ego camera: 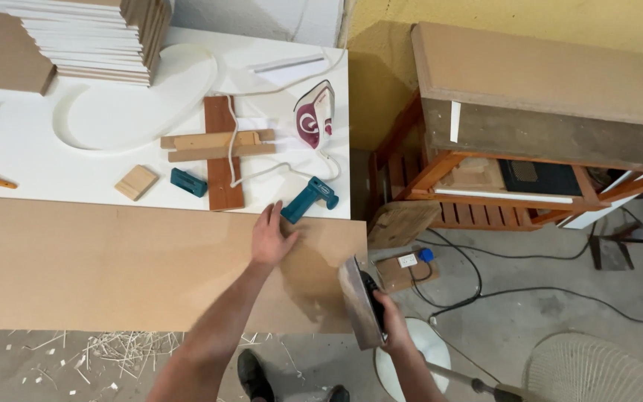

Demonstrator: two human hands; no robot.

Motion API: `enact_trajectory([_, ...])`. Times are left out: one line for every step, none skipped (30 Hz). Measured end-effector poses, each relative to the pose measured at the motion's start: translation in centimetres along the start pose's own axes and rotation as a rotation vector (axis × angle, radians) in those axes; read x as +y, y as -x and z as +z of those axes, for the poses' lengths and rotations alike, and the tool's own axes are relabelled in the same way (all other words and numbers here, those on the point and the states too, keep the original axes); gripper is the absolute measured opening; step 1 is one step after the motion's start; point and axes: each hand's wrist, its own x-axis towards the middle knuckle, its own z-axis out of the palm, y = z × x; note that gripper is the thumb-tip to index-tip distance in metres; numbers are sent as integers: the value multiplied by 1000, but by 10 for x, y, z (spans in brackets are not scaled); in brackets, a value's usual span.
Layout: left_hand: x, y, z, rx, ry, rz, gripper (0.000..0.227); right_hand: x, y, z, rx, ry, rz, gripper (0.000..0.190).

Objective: The person irons a white plastic strip on a workbench, then uses a hand plane on a small wooden block. They place a large brown board on the table and use a hand plane and a sanding block to smooth its edge. The person wears black shoes throughout.

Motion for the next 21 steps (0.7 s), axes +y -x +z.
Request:
enact_trajectory([-10, -17, 20, -9, 7, -2, 96, 9, 2, -11, 11, 1, 4, 79])
enact_trajectory([-20, -33, 41, 34, -39, 47, 80, 17, 3, -22, -14, 36, -20, 77])
enact_trajectory([-28, -46, 65, 72, -82, 97, 66, 27, 7, -37, -34, 69, -41, 74])
enact_trajectory([-38, -56, 65, 58, -72, 98, 66, 24, 26, -38, -18, 68, -35, 74])
enact_trajectory([-48, -71, 67, 75, -56, 164, 62, 20, 42, -38, 47, 3, -30, 57])
enact_trajectory([-56, -86, 69, 94, -38, 229, 59, 15, 59, -38, 111, -62, -24, 44])
enact_trajectory([-58, -92, 60, 86, -36, 234, 59, 17, 51, -47, 117, -68, -21, 44])
enact_trajectory([-59, -98, 50, 39, -52, 184, 57, 19, 44, -56, 31, -142, 1, 43])
enact_trajectory([-61, -104, 42, -11, -69, 134, 56, 23, 36, -64, -54, -218, 24, 43])
enact_trajectory([-64, -107, 37, -21, -69, 138, 56, 15, 37, -59, -47, -225, 28, 43])
enact_trajectory([-64, -106, 33, 23, -146, 119, 58, 11, 42, -57, -114, -230, -37, 43])
enact_trajectory([-63, -104, 29, 68, -223, 100, 60, 5, 47, -56, -180, -233, -102, 44])
enact_trajectory([-42, -82, 23, 59, -220, 110, 60, 3, 47, -57, -170, -242, -102, 44])
enact_trajectory([-22, -59, 16, 191, -199, 143, 64, 1, 47, -57, -167, -269, -99, 44])
enact_trajectory([-3, -36, 6, 329, -178, 170, 69, -2, 46, -55, -171, -291, -96, 44])
enact_trajectory([7, -8, 16, 325, -176, 175, 69, -7, 45, -51, -167, -296, -96, 44])
enact_trajectory([15, 17, 26, 209, -188, 132, 69, -14, 43, -45, -181, -322, -94, 44])
enact_trajectory([23, 43, 35, 92, -200, 90, 70, -21, 40, -38, -194, -349, -92, 44])
enact_trajectory([35, 52, 28, 98, -202, 88, 70, -26, 38, -35, -200, -347, -93, 44])
enact_trajectory([45, 61, 21, -55, -240, 26, 85, -30, 35, -32, -217, -370, -89, 44])
enact_trajectory([54, 70, 14, -206, -275, -41, 99, -34, 33, -27, -236, -390, -83, 44])
